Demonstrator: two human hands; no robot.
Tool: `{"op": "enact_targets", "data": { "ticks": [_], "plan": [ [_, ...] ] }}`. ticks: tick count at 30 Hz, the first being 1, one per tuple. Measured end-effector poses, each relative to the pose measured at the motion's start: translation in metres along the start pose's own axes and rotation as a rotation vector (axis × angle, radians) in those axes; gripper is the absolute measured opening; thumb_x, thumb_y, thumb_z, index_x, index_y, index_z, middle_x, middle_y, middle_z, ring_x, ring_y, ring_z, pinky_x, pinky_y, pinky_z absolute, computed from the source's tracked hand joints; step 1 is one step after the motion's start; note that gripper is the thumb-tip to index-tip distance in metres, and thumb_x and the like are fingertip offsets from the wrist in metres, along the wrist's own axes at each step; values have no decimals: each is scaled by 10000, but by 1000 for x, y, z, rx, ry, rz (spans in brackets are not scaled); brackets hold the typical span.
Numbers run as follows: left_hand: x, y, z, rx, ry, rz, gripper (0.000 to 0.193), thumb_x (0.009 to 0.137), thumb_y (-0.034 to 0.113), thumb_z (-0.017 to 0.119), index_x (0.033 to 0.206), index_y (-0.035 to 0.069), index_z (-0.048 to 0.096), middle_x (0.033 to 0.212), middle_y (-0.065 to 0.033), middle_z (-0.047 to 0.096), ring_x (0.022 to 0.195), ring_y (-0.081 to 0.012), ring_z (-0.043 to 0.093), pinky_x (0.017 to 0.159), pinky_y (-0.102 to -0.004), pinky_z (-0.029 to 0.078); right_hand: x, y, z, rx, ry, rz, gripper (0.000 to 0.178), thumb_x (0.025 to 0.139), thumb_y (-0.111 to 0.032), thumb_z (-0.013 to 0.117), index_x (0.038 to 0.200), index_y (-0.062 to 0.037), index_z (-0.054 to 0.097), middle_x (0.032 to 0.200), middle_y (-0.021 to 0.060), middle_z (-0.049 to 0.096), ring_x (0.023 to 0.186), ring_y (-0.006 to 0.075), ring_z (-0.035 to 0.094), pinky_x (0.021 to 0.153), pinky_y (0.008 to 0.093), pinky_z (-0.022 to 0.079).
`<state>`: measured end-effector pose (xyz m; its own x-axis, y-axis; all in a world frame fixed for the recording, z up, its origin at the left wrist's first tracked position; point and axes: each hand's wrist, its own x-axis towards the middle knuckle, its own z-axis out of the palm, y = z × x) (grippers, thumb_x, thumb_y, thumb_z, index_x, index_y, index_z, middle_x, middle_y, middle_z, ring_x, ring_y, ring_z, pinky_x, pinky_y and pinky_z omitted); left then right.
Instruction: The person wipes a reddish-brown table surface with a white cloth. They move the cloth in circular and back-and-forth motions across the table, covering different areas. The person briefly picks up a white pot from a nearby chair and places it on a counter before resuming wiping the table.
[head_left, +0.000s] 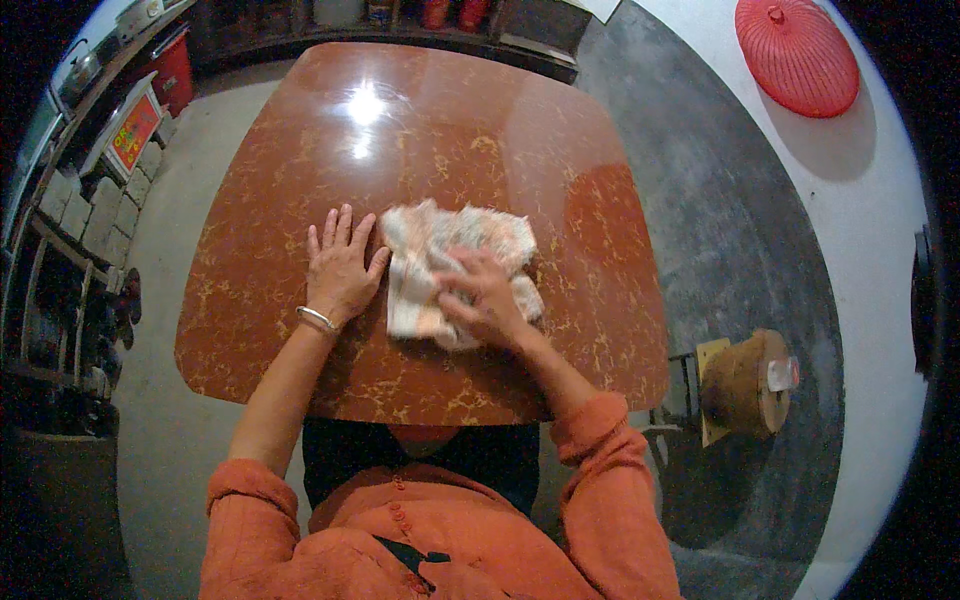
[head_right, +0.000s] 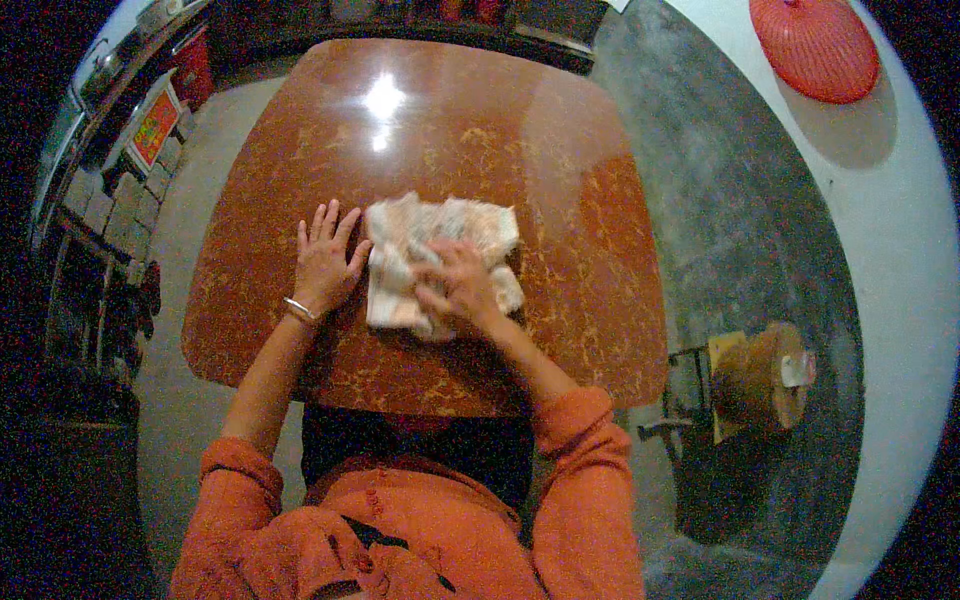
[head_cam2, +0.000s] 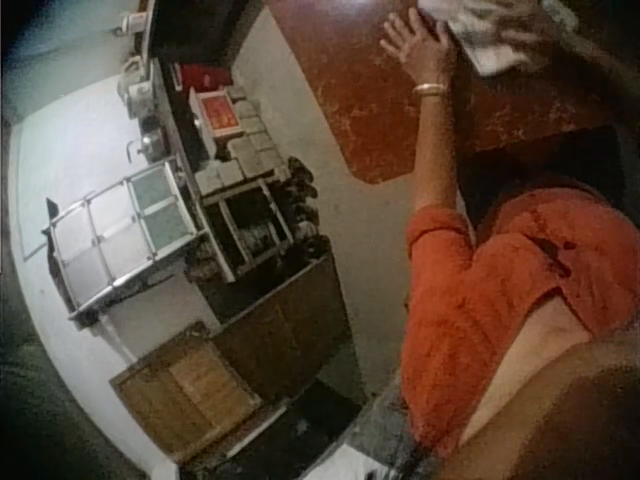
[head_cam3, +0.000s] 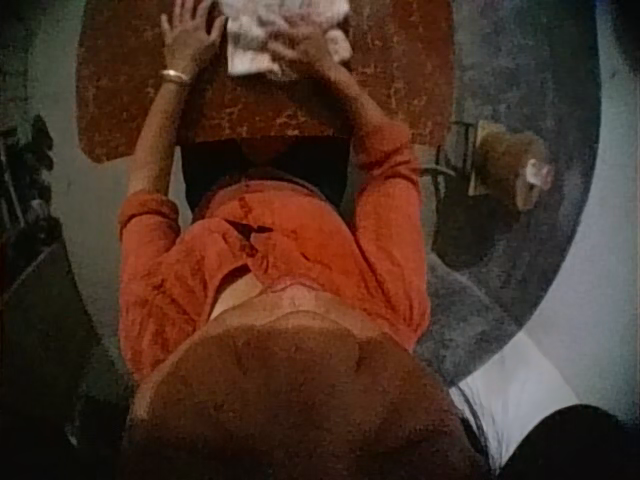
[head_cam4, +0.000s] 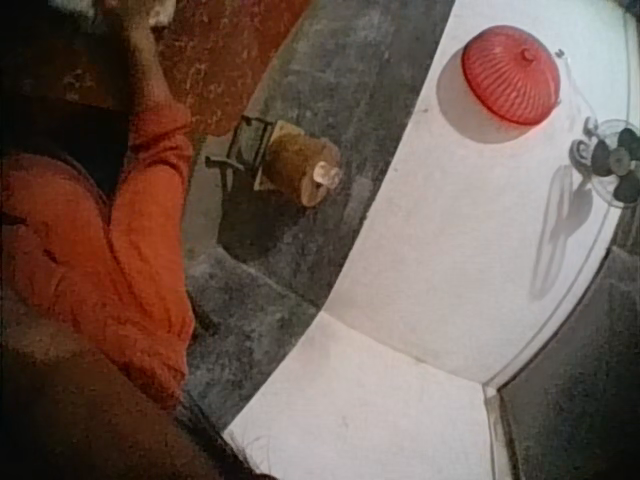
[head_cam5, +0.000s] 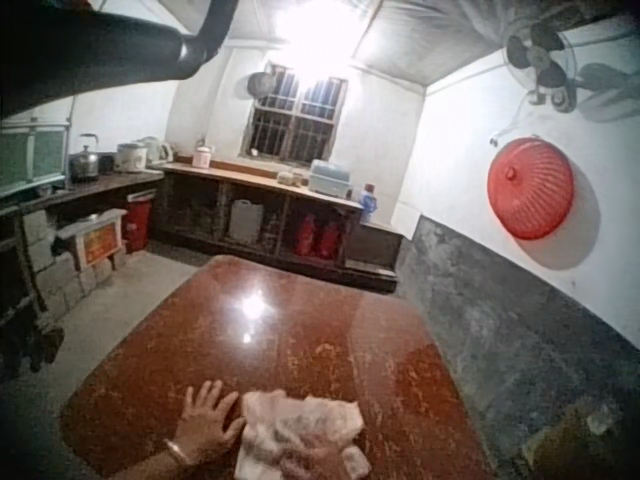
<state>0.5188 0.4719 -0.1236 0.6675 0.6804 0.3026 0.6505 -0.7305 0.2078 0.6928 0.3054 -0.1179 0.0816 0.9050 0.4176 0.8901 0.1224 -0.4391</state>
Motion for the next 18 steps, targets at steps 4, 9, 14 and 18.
{"op": "enact_targets", "data": {
  "ticks": [4, 9, 14, 18],
  "plan": [
    [0, 0, 1, -24, 14, 9, 539, 916, 431, 479, 1382, 171, 408, 1483, -136, 297, 1383, -309, 237, 1123, -514, 131, -52, -33, -23, 20, -129, -73, 248, 754, -271, 673, 973, -154, 668, 1259, 84, 535, 1223, 309, 449, 1051, 523, 287],
    [0, 3, -3, 3, 1, -3, 544, 918, 438, 473, 1385, 168, 400, 1488, -137, 286, 1386, -310, 230, 1124, -513, 125, -98, -27, -55, 69, -90, 110, 268, 748, -231, 677, 1002, -146, 677, 1253, 85, 554, 1234, 307, 456, 1070, 515, 261],
    [0, 3, 1, 5, -1, -1, 545, 919, 446, 467, 1385, 171, 402, 1487, -138, 288, 1386, -311, 228, 1125, -511, 122, -77, 29, -54, -10, 97, 251, 321, 739, -205, 637, 1030, -73, 667, 1225, 157, 559, 1153, 337, 487, 1028, 469, 318],
    [1, 3, 0, -13, -5, 1, 548, 915, 454, 472, 1381, 174, 408, 1484, -139, 295, 1386, -311, 229, 1123, -517, 125, -15, 49, -42, -89, 158, 277, 429, 771, -274, 586, 1183, -155, 611, 1191, 122, 559, 1089, 330, 507, 996, 476, 333]
  ]
}}
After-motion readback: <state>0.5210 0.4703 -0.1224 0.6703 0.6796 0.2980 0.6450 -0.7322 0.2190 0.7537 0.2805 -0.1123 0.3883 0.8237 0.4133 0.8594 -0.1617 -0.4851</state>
